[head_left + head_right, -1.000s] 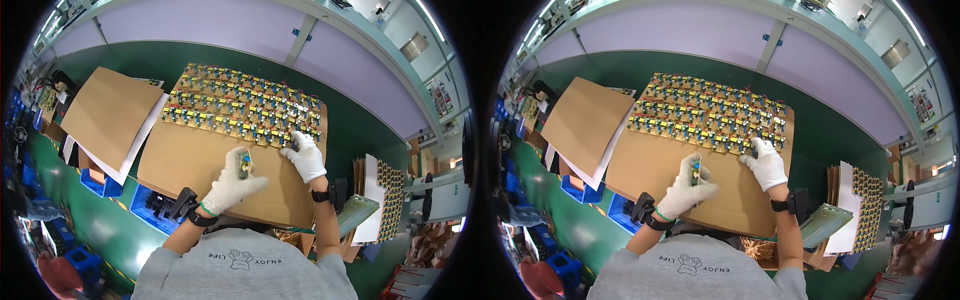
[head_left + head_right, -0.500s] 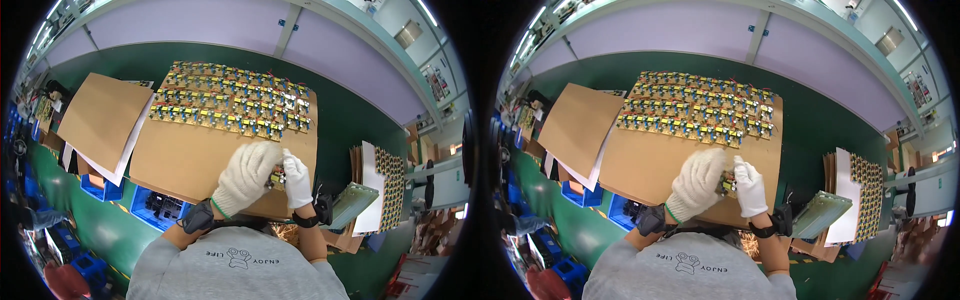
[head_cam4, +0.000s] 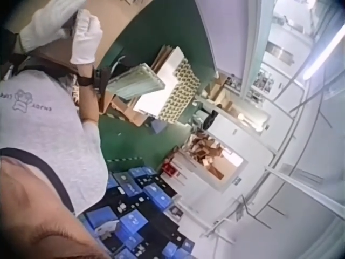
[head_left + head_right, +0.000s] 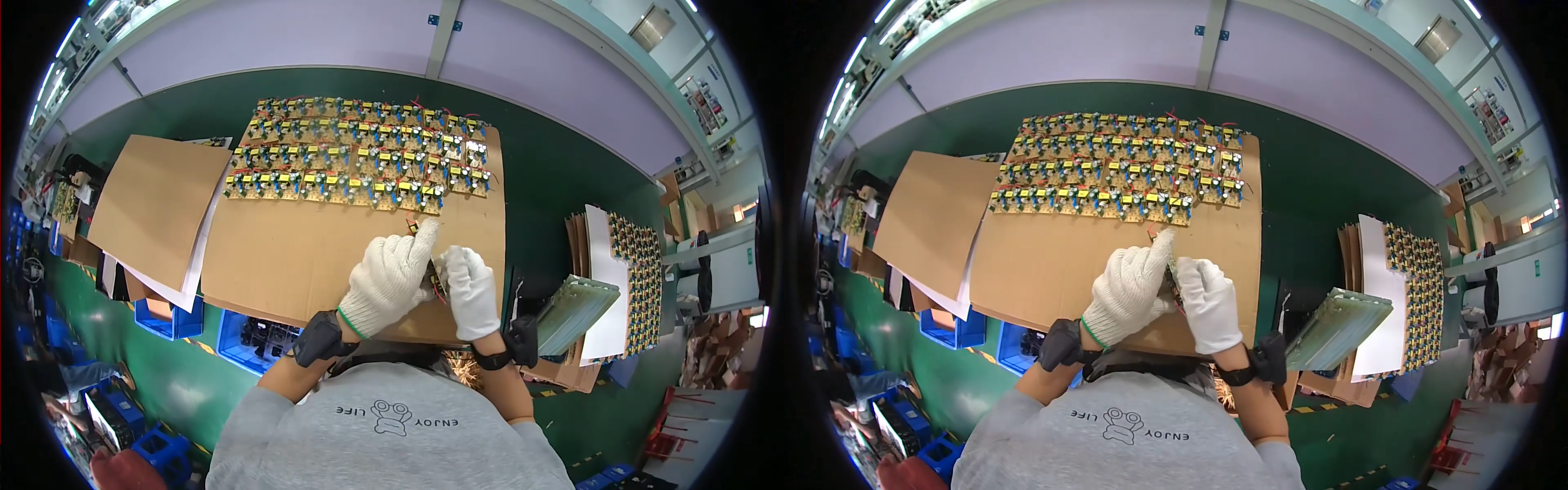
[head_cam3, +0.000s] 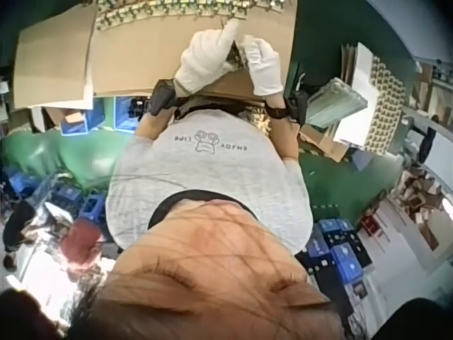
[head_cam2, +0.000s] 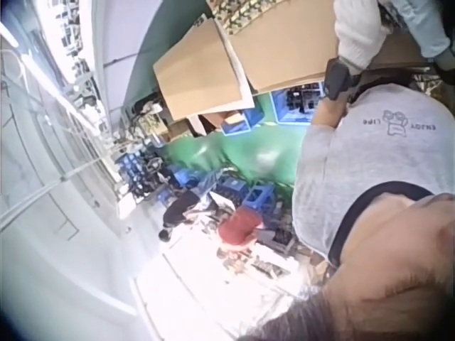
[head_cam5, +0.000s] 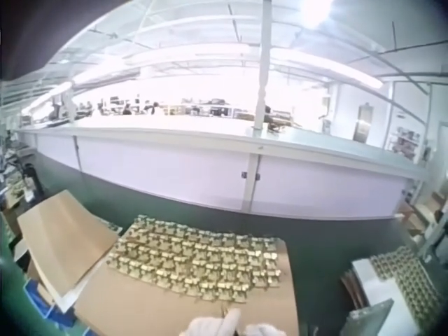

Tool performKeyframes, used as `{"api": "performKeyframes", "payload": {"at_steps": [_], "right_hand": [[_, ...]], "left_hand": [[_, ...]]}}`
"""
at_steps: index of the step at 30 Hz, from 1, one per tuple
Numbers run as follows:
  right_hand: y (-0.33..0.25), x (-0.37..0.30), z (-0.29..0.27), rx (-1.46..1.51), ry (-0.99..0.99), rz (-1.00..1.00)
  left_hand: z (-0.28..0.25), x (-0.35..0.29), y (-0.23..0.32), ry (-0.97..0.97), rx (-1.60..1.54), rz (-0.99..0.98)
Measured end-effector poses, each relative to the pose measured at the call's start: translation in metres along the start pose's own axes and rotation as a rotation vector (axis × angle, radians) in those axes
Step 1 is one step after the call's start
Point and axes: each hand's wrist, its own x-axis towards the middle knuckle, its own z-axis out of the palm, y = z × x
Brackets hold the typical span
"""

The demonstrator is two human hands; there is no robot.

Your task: Assembling and inspecting small electronic components at a manufacturing workbench.

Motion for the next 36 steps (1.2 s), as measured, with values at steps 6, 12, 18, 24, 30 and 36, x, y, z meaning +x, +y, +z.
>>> {"api": "performKeyframes", "payload": {"at_steps": [6, 12, 18, 24, 30, 36], "right_hand": [[-0.025, -0.001, 0.027, -0.508, 0.424, -0.340], [-0.011, -0.003, 0.008, 0.027, 0.247, -0.119], [-0.004, 0.001, -0.002, 0.172, 0.259, 0.086], [-0.017, 0.008, 0.006, 0.040, 0.289, 0.086], [-0.022, 0.016, 0.000, 0.321, 0.130, 0.199], [0.007, 0.045, -0.009, 0.238, -0.078, 0.300]], "left_hand": [[0.009, 0.007, -0.004, 0.124, 0.049, -0.083], [0.000, 0.020, 0.002, 0.302, -0.096, 0.101], [0.003, 0.019, -0.002, 0.053, -0.258, 0.132], [0.006, 0.014, 0.007, 0.096, -0.006, -0.001], [-0.004, 0.012, 0.005, 0.084, -0.174, 0.029], [-0.001, 0.004, -0.004, 0.217, -0.289, -0.166]]}}
